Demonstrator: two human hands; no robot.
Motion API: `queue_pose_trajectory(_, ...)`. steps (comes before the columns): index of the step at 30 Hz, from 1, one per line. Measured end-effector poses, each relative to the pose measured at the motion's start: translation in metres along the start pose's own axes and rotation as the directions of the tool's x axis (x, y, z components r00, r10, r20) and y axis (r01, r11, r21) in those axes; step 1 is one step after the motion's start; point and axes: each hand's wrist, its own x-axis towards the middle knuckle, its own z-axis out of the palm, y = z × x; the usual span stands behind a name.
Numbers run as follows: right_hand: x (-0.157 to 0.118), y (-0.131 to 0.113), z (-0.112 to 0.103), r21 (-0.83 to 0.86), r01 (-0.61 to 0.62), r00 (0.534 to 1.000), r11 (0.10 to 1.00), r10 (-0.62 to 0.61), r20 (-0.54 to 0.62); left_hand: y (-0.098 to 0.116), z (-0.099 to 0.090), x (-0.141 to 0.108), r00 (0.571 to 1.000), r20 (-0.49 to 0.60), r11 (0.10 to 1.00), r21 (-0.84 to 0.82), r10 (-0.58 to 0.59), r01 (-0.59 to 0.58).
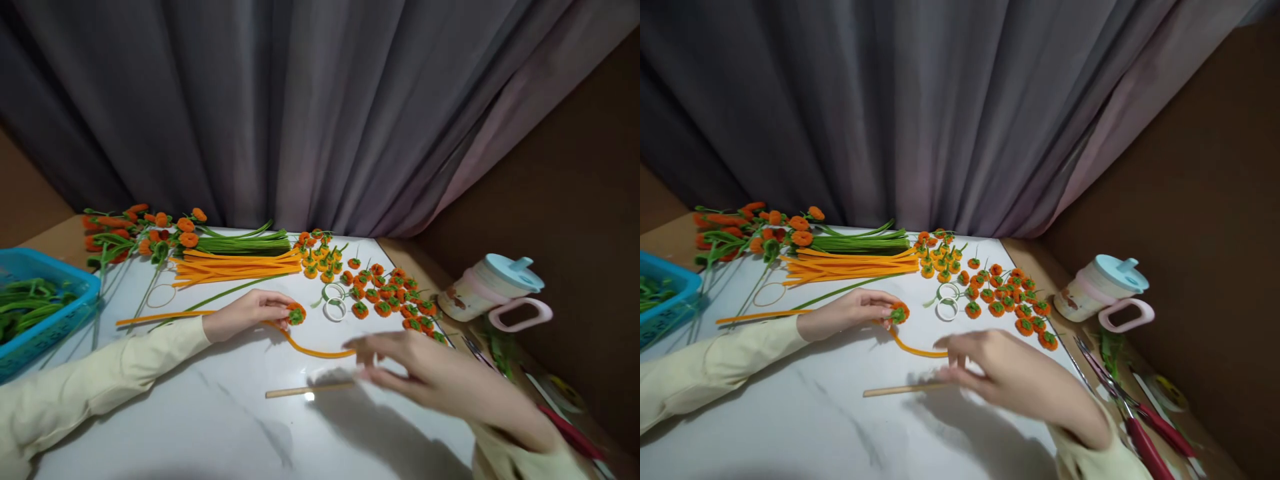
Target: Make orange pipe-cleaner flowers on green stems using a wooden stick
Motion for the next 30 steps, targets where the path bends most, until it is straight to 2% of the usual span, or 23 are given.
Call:
queue_pose_trajectory(1, 0.01, 0.003, 0.005, 0.035, -0.02, 0.999, 0.999, 0.019, 0.039, 0.001, 0.0, 0.001, 1.0, 0.006, 1.0, 0.018, 0.018, -0.018)
queue_pose_trajectory(4, 0.025, 0.013, 0.031, 0.245, -0.159, 0.981, 0.956, 0.18, -0.066, 0.004, 0.005, 0.001, 0.995, 0.044, 0.99, 0.1, 0.093, -0.098)
queue_pose_trajectory(5, 0.025, 0.016, 0.041, 0.305, -0.171, 0.973, 0.937, 0.209, -0.096, 0.004, 0.009, 0.001, 0.99, 0.067, 0.983, 0.128, 0.122, -0.13)
queue_pose_trajectory(10, 0.017, 0.012, 0.082, 0.475, -0.101, 0.946, 0.874, 0.232, -0.225, 0.0, 0.032, -0.005, 0.968, 0.129, 0.954, 0.185, 0.216, -0.238)
queue_pose_trajectory(16, 0.017, 0.009, 0.095, 0.456, 0.043, 0.89, 0.889, 0.173, -0.421, -0.01, 0.046, -0.006, 0.959, 0.097, 0.944, 0.174, 0.266, -0.28)
queue_pose_trajectory(19, 0.015, 0.009, 0.1, 0.531, 0.044, 0.887, 0.846, 0.211, -0.41, -0.015, 0.047, -0.005, 0.935, 0.114, 0.907, 0.228, 0.336, -0.354)
queue_pose_trajectory(24, 0.017, 0.01, 0.107, 0.724, 0.001, 0.884, 0.69, 0.337, -0.322, -0.024, 0.047, -0.006, 0.902, 0.129, 0.846, 0.315, 0.411, -0.431)
queue_pose_trajectory(27, 0.018, 0.014, 0.103, 0.772, -0.07, 0.883, 0.632, 0.399, -0.247, -0.022, 0.046, -0.004, 0.904, 0.207, 0.836, 0.347, 0.374, -0.426)
queue_pose_trajectory(30, 0.012, 0.022, 0.093, 0.778, -0.143, 0.866, 0.612, 0.458, -0.201, -0.008, 0.041, 0.001, 0.929, 0.248, 0.863, 0.363, 0.273, -0.351)
